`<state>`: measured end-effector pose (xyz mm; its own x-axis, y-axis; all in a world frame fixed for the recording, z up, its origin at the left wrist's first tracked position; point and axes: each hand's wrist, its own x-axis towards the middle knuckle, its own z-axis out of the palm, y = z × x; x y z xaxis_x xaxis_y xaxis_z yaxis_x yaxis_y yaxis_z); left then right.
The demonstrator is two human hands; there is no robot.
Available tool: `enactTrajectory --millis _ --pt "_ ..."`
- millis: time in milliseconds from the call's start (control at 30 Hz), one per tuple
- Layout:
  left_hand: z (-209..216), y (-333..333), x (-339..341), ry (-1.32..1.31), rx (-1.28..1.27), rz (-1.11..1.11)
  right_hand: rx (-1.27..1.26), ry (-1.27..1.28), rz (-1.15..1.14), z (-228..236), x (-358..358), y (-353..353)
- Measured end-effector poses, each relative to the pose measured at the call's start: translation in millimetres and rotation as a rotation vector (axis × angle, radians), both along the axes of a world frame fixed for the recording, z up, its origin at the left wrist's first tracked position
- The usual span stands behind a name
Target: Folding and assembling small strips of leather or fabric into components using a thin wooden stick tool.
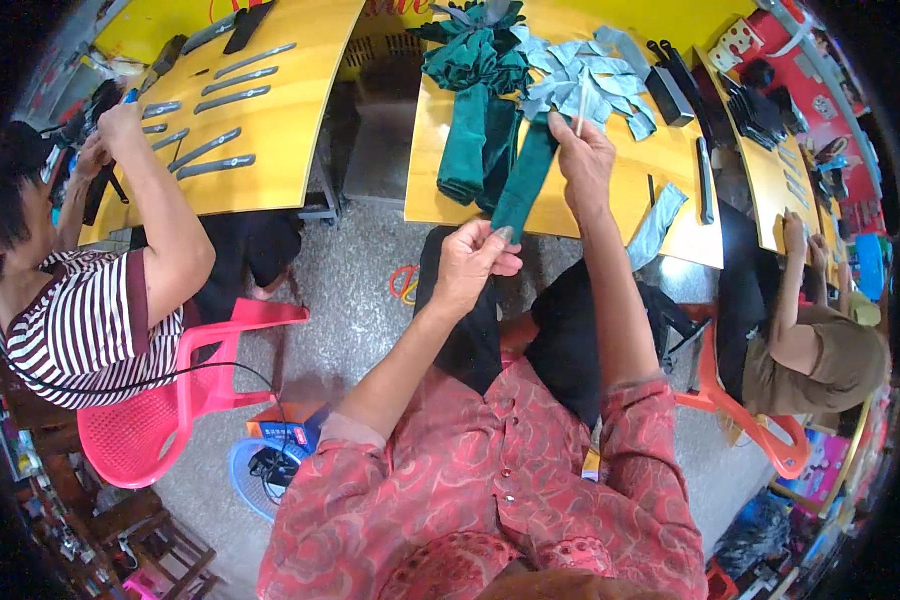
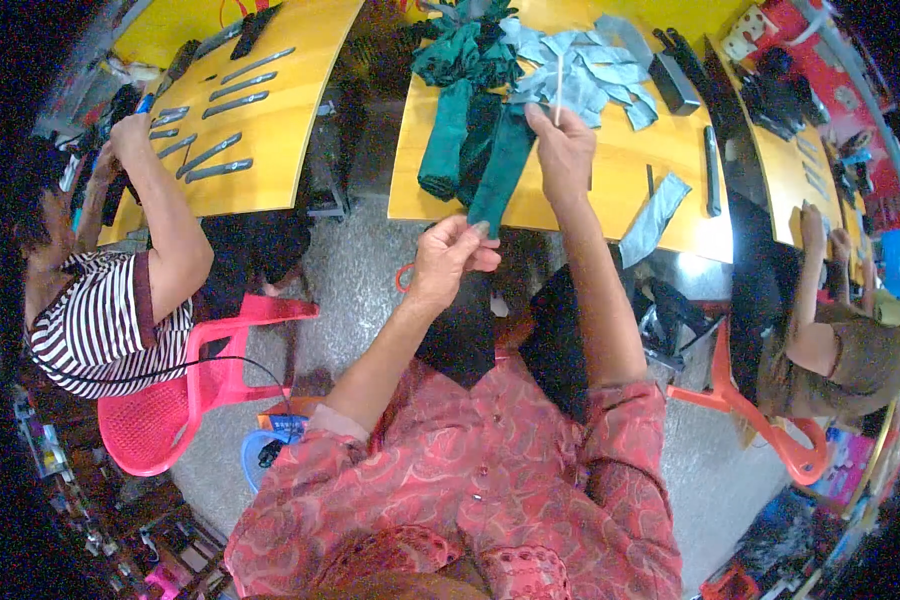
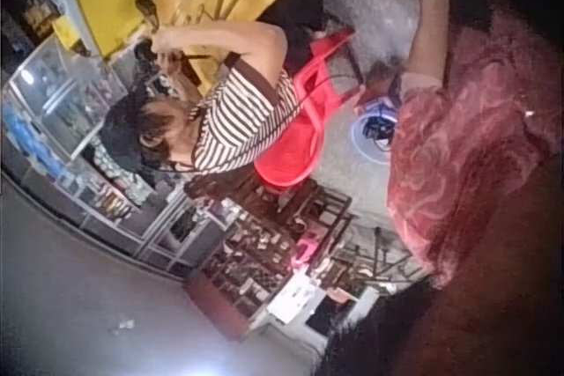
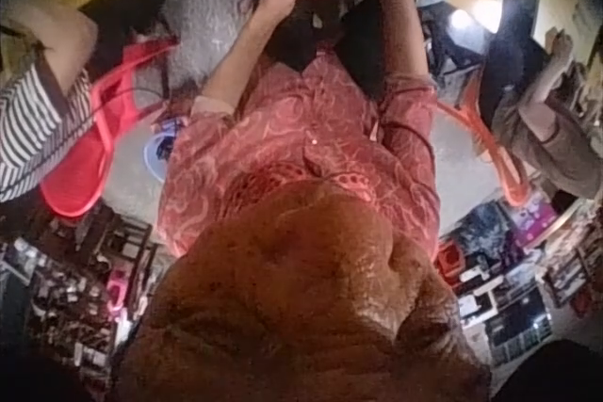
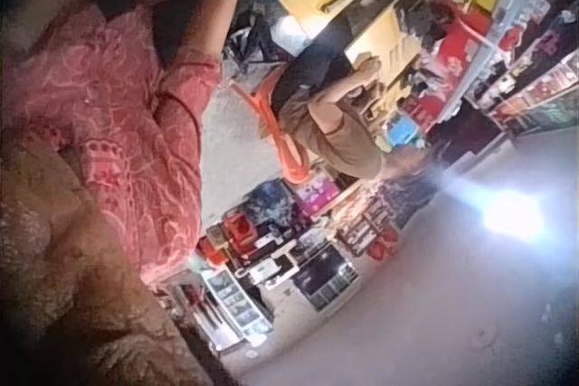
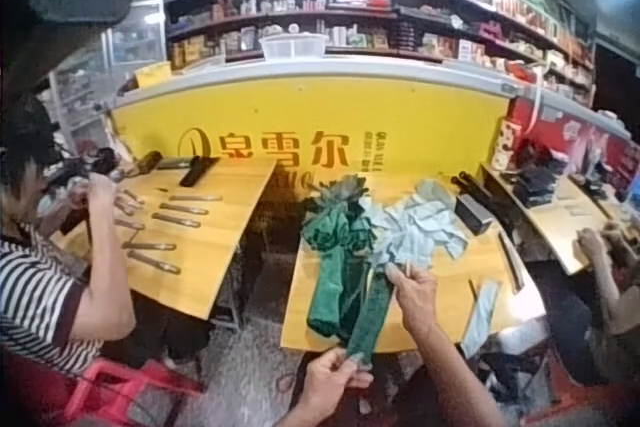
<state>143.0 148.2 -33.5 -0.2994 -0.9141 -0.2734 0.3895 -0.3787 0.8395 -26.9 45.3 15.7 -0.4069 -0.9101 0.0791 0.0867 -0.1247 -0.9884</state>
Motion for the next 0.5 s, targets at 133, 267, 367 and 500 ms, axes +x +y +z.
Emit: enactTrajectory --millis 133,267,367,500 --pt "-9.3 -6.2 1.0 0.116 0.012 0.081 -0.061 0.103 0.034 -21.4 12.9 -44.4" --pt "-11.0 -6.5 4.7 0.17 0.027 0.122 0.119 0.316 0.026 -27.3 30.9 -60.2" --pt "-14.3 -6.1 5.7 0.142 0.033 0.113 0.092 0.571 -0.068 -38.9 27.8 -67.4" --pt "-16.1 -3.3 8.7 0.126 0.024 0.128 0.027 0.771 -0.246 -34.1 18.7 -57.7"
